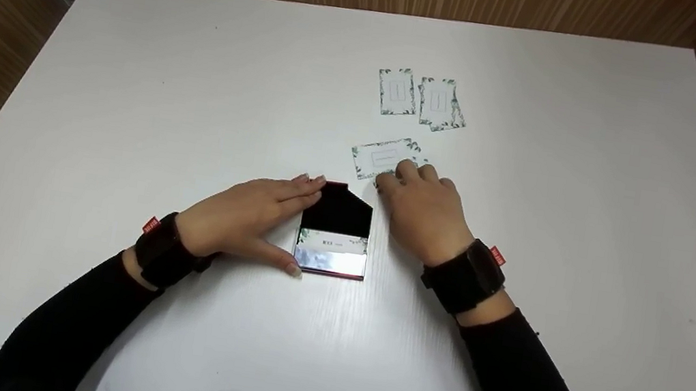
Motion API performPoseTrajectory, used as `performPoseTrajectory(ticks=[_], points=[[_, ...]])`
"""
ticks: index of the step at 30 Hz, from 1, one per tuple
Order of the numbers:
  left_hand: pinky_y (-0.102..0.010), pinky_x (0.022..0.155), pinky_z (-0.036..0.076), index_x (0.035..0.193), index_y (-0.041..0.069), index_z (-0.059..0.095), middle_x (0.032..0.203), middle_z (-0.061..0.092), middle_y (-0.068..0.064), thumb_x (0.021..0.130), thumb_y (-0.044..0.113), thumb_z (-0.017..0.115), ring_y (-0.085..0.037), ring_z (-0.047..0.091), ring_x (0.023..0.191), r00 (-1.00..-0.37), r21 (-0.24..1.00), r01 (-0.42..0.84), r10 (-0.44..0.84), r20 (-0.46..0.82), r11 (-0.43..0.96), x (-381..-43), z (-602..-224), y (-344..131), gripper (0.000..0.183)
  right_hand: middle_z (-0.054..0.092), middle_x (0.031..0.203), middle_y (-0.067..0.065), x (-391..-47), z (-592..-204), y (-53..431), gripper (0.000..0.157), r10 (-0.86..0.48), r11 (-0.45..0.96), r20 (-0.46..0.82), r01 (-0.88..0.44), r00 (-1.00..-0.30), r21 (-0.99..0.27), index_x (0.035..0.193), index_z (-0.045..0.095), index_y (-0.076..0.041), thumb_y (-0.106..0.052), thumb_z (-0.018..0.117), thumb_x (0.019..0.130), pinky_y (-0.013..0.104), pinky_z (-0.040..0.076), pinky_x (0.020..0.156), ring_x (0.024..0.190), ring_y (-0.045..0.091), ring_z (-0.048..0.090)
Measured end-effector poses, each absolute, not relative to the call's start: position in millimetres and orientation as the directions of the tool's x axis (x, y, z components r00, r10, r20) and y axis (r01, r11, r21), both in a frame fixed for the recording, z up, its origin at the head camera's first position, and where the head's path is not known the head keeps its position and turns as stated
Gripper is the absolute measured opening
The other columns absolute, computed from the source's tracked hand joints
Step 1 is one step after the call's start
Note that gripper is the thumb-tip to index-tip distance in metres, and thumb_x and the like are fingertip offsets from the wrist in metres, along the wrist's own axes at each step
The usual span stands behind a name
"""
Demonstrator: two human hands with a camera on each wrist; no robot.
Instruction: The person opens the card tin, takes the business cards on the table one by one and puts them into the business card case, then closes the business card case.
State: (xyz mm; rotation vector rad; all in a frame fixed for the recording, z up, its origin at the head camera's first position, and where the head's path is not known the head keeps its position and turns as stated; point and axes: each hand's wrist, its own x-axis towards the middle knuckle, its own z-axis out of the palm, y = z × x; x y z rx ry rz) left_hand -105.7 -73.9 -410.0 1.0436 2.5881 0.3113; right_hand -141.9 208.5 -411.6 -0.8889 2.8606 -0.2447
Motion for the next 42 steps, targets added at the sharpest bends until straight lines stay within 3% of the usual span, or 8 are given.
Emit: performPoseTrajectory(ticks=[6, 14, 20, 25, 28, 33, 38, 42], points=[[-0.039, 0.121, 0.026, 0.156, 0.004, 0.032, 0.167, 0.019, -0.004, 0.076, 0.074, 0.069, -0.022, 0.02, 0.153, -0.679, 0.323, 0.624, 0.698, -0.228, 0.712, -106.2, -409.2, -73.5, 0.113, 0.045, 0.153, 0.015, -139.9, -411.9, 210.3, 0.028, -0.577, 0.802, -0.054, -0.553, -0.815, -0.224, 0.12, 0.06, -0.012, -0.002, 0.058, 0.094, 0.059, 0.054, 0.083, 0.119, 0.044, 0.055], [-0.04, 0.121, 0.027, 0.155, 0.003, 0.032, 0.166, 0.02, -0.005, 0.076, 0.074, 0.068, -0.023, 0.021, 0.153, -0.677, 0.324, 0.625, 0.7, -0.228, 0.71, -106.0, -409.4, -73.6, 0.113, 0.054, 0.139, 0.014, -138.9, -413.6, 211.7, 0.018, -0.621, 0.765, 0.03, -0.613, -0.784, -0.197, 0.101, 0.057, -0.007, 0.0, 0.065, 0.087, 0.044, 0.049, 0.057, 0.087, 0.036, 0.053], [-0.039, 0.121, 0.027, 0.156, 0.004, 0.031, 0.167, 0.02, -0.005, 0.077, 0.074, 0.068, -0.023, 0.02, 0.153, -0.675, 0.32, 0.628, 0.702, -0.229, 0.709, -106.8, -410.1, -73.4, 0.112, 0.05, 0.124, 0.015, -138.9, -413.3, 211.9, 0.024, -0.59, 0.788, 0.036, -0.585, -0.807, -0.194, 0.107, 0.058, -0.009, -0.003, 0.067, 0.086, 0.047, 0.051, 0.062, 0.092, 0.037, 0.055], [-0.039, 0.121, 0.026, 0.156, 0.004, 0.03, 0.167, 0.019, -0.005, 0.076, 0.074, 0.068, -0.023, 0.02, 0.153, -0.675, 0.316, 0.627, 0.699, -0.235, 0.712, -107.3, -409.2, -72.5, 0.113, 0.053, 0.105, 0.015, -140.3, -415.0, 212.6, 0.024, -0.581, 0.795, 0.066, -0.583, -0.811, -0.168, 0.111, 0.06, -0.006, -0.006, 0.066, 0.088, 0.047, 0.051, 0.059, 0.085, 0.036, 0.051], [-0.039, 0.121, 0.026, 0.156, 0.004, 0.03, 0.167, 0.018, -0.004, 0.076, 0.074, 0.068, -0.023, 0.02, 0.153, -0.676, 0.319, 0.624, 0.698, -0.237, 0.713, -107.0, -408.7, -72.2, 0.113, 0.055, 0.1, 0.015, -141.2, -415.2, 213.5, 0.036, -0.579, 0.802, 0.048, -0.579, -0.814, -0.145, 0.123, 0.059, -0.006, -0.007, 0.065, 0.088, 0.047, 0.051, 0.056, 0.083, 0.036, 0.051], [-0.04, 0.121, 0.026, 0.156, 0.004, 0.031, 0.167, 0.019, -0.004, 0.076, 0.072, 0.069, -0.023, 0.019, 0.153, -0.68, 0.336, 0.615, 0.695, -0.233, 0.714, -106.1, -409.5, -72.4, 0.112, 0.056, 0.103, 0.014, -142.6, -415.2, 214.2, 0.057, -0.572, 0.814, 0.002, -0.567, -0.82, -0.125, 0.14, 0.056, -0.013, -0.007, 0.068, 0.085, 0.046, 0.051, 0.057, 0.086, 0.035, 0.051], [-0.039, 0.121, 0.026, 0.156, 0.004, 0.031, 0.167, 0.019, -0.004, 0.076, 0.073, 0.069, -0.022, 0.02, 0.153, -0.683, 0.329, 0.615, 0.693, -0.232, 0.716, -105.3, -410.3, -72.6, 0.112, 0.057, 0.105, 0.015, -142.9, -416.2, 214.1, 0.057, -0.572, 0.814, -0.003, -0.568, -0.82, -0.124, 0.14, 0.058, -0.013, -0.008, 0.068, 0.085, 0.045, 0.051, 0.057, 0.088, 0.036, 0.051], [-0.039, 0.121, 0.026, 0.156, 0.004, 0.03, 0.167, 0.018, -0.004, 0.076, 0.074, 0.069, -0.022, 0.019, 0.153, -0.683, 0.324, 0.617, 0.692, -0.232, 0.717, -105.1, -410.5, -72.9, 0.113, 0.059, 0.127, 0.017, -143.4, -415.6, 213.9, 0.056, -0.563, 0.822, -0.029, -0.555, -0.826, -0.127, 0.142, 0.056, -0.013, -0.009, 0.065, 0.087, 0.049, 0.053, 0.06, 0.096, 0.039, 0.053]])
